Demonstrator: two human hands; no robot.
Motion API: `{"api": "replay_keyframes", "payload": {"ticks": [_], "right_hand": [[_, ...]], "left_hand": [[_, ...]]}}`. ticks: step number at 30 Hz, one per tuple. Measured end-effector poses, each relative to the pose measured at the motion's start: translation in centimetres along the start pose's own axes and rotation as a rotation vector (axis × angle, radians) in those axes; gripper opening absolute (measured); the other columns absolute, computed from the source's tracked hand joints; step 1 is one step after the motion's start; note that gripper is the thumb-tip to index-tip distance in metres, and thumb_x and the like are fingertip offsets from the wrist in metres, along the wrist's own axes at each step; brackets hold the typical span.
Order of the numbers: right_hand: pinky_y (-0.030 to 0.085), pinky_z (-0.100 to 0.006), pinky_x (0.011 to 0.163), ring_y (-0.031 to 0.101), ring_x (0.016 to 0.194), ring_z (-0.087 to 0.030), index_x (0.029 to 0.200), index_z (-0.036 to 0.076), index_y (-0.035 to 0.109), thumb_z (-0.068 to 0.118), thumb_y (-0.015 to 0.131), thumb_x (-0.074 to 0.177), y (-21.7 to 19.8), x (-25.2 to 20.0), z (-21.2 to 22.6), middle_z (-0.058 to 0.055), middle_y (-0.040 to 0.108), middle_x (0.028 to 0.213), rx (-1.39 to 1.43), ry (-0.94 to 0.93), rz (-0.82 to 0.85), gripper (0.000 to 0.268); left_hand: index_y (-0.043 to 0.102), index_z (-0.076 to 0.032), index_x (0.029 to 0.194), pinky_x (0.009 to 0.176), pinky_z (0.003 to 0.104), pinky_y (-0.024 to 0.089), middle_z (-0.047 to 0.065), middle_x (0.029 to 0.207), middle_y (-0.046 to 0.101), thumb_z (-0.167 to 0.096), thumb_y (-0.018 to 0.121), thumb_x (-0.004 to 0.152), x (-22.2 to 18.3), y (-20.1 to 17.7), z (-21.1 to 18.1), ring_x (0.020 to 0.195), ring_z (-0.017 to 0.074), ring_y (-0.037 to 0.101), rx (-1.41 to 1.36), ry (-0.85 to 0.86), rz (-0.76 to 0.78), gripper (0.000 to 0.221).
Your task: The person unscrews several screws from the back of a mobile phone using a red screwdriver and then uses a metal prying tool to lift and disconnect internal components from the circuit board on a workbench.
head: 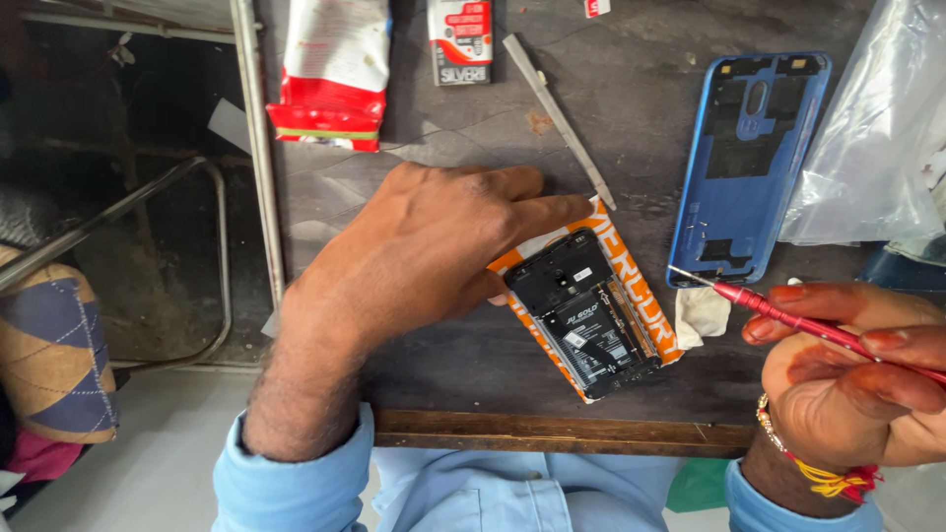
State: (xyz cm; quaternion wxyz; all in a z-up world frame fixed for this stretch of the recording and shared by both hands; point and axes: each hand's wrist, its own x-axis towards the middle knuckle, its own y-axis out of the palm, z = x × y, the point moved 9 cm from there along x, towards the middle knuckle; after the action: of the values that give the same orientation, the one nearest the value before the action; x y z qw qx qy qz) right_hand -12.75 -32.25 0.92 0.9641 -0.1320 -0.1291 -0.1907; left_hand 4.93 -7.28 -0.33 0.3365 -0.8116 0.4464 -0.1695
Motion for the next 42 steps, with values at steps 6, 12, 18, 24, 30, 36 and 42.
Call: {"api": "replay_keyframes", "payload": {"ticks": [6, 12, 18, 24, 30, 36, 42], "right_hand": [[0.064, -0.047, 0.063, 0.072, 0.071, -0.037, 0.113, 0.000, 0.043, 0.050, 0.051, 0.109, 3.2, 1.1, 1.9, -0.022, 0.063, 0.078, -0.046, -0.058, 0.025, 0.051], [0.065, -0.046, 0.076, 0.074, 0.089, -0.040, 0.113, 0.002, 0.040, 0.042, 0.051, 0.111, 8.5, 0.9, 4.1, -0.035, 0.067, 0.104, -0.067, -0.061, 0.292, 0.042], [0.063, -0.039, 0.077, 0.076, 0.093, -0.035, 0.112, 0.001, 0.040, 0.031, 0.050, 0.112, 12.3, 0.6, 5.5, -0.032, 0.070, 0.110, -0.242, -0.220, 0.522, 0.032], [0.061, -0.037, 0.077, 0.074, 0.088, -0.030, 0.110, 0.001, 0.039, 0.031, 0.050, 0.113, 13.1, 1.1, 5.3, -0.030, 0.069, 0.110, -0.217, -0.186, 0.513, 0.032], [0.060, -0.036, 0.075, 0.074, 0.085, -0.029, 0.110, 0.001, 0.039, 0.032, 0.051, 0.112, 13.1, 1.0, 5.2, -0.030, 0.069, 0.108, -0.231, -0.206, 0.507, 0.033], [0.061, -0.035, 0.074, 0.074, 0.081, -0.027, 0.111, 0.001, 0.041, 0.033, 0.053, 0.112, 12.9, 0.9, 5.0, -0.030, 0.071, 0.108, -0.248, -0.166, 0.487, 0.035], [0.062, -0.037, 0.079, 0.074, 0.084, -0.029, 0.112, 0.000, 0.041, 0.032, 0.052, 0.115, 13.4, 1.2, 5.7, -0.030, 0.070, 0.109, -0.271, -0.195, 0.509, 0.034]], "left_hand": [[0.069, -0.027, 0.133, 0.067, 0.047, 0.051, 0.002, 0.091, 0.069, -0.032, 0.090, 0.060, 0.0, 0.2, -0.2, 0.085, 0.0298, 0.070, -0.004, 0.031, 0.009, 0.076], [0.074, -0.032, 0.124, 0.062, 0.047, 0.051, 0.003, 0.092, 0.069, -0.037, 0.090, 0.063, -0.3, 0.7, -0.8, 0.082, 0.0294, 0.070, 0.028, 0.107, -0.027, 0.063], [0.077, -0.035, 0.118, 0.062, 0.047, 0.052, 0.002, 0.090, 0.070, -0.035, 0.090, 0.061, -0.3, 1.2, -0.5, 0.080, 0.0287, 0.071, 0.078, 0.106, -0.066, 0.058], [0.079, -0.034, 0.111, 0.067, 0.046, 0.054, 0.003, 0.092, 0.073, -0.028, 0.089, 0.065, -0.2, 1.2, -0.4, 0.083, 0.0279, 0.072, 0.026, 0.096, -0.096, 0.047], [0.080, -0.030, 0.110, 0.063, 0.048, 0.054, 0.005, 0.092, 0.075, -0.023, 0.086, 0.060, 0.0, 1.1, -0.6, 0.081, 0.0312, 0.073, 0.039, 0.076, -0.162, 0.050], [0.081, -0.028, 0.105, 0.060, 0.050, 0.054, 0.007, 0.083, 0.076, -0.019, 0.082, 0.061, 0.1, 1.2, -0.4, 0.076, 0.0339, 0.073, 0.053, 0.042, -0.211, 0.044], [0.082, -0.028, 0.102, 0.061, 0.050, 0.054, 0.007, 0.083, 0.076, -0.017, 0.083, 0.059, 0.1, 1.3, -0.1, 0.077, 0.0345, 0.074, 0.011, 0.026, -0.227, 0.044]]}}
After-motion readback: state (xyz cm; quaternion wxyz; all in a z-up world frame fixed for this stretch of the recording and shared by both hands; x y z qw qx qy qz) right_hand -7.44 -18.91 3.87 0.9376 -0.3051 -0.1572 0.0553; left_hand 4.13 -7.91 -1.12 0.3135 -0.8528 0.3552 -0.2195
